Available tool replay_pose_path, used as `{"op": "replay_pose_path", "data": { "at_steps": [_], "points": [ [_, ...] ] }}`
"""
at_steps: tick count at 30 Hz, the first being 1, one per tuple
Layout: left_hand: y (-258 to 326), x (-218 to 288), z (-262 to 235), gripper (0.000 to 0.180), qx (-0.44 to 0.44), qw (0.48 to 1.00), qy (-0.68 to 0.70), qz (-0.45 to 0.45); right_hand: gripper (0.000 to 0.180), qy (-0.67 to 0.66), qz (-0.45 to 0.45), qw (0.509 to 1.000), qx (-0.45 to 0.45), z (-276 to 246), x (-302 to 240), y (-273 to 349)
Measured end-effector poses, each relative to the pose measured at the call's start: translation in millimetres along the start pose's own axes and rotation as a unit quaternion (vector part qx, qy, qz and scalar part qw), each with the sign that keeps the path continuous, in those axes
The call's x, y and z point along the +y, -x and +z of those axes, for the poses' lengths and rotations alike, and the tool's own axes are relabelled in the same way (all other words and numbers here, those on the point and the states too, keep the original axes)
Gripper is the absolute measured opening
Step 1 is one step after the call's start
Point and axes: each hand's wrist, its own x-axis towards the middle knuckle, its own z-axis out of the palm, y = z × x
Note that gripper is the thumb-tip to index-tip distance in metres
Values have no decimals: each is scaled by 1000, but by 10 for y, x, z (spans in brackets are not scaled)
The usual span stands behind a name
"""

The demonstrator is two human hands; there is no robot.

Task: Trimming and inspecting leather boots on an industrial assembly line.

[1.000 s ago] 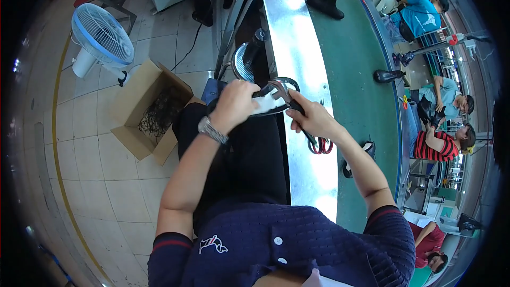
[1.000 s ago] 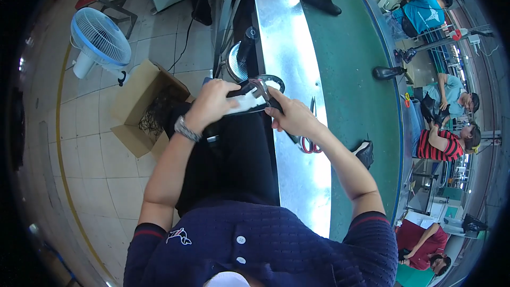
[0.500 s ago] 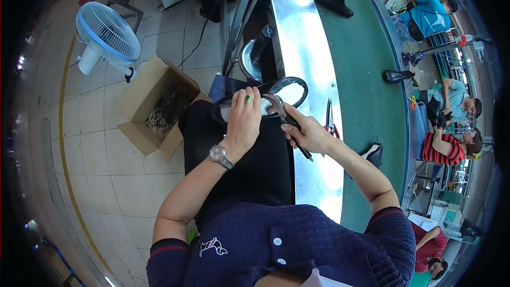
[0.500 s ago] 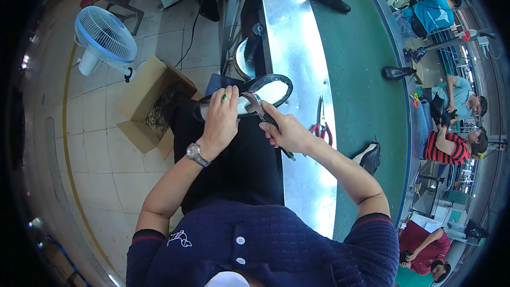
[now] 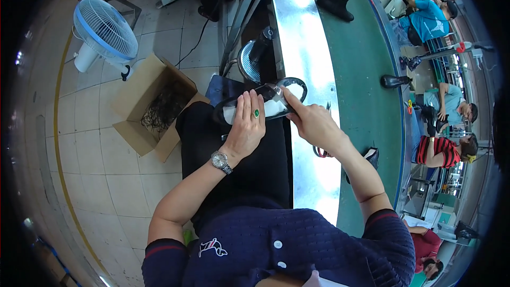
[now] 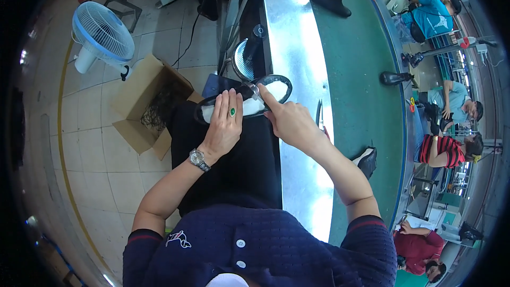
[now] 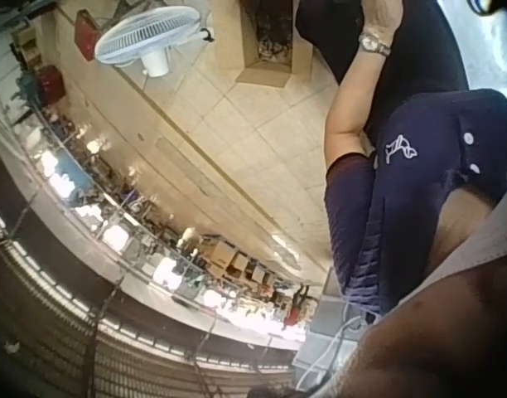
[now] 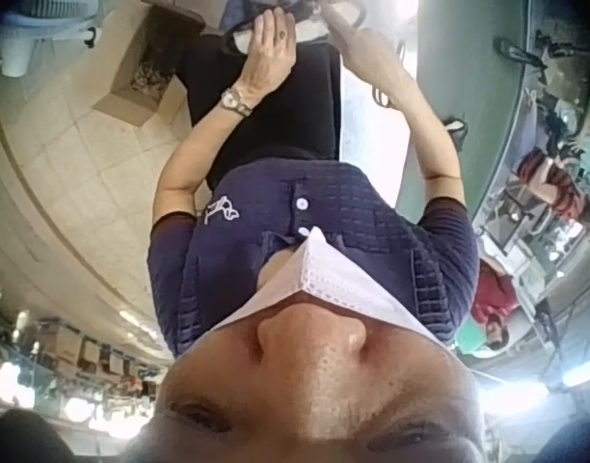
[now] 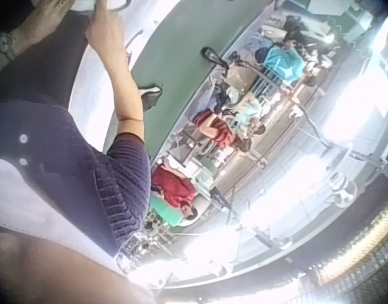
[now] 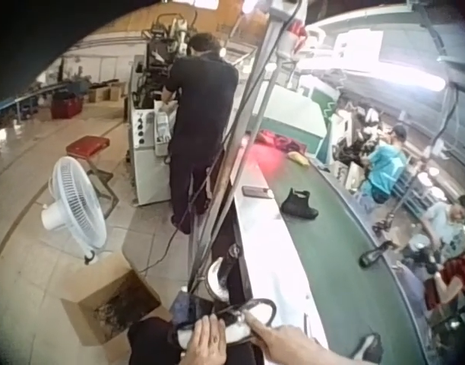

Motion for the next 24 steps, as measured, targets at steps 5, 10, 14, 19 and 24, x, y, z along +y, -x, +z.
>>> {"op": "replay_pose_path", "data": {
  "at_steps": [5, 10, 14, 19, 24],
  "points": [
    [61, 15, -17, 48, 46, 997, 55, 3, 69, -76, 17, 987, 141, 215, -211, 34],
    [96, -71, 62, 48, 83, 994, 73, 14, 71, 2, 5, 999, 50, -94, -245, -28],
    [92, -28, 43, 37, 118, 989, 87, 32, 67, -84, 27, 975, 203, 289, -270, 12],
    [136, -32, 72, 29, 118, 987, 109, 13, 69, -34, -33, 994, 96, -71, -337, -42],
    [13, -55, -170, 55, 66, 930, 341, -123, 65, -45, 58, 994, 85, 330, -314, -18]
  ]
}}
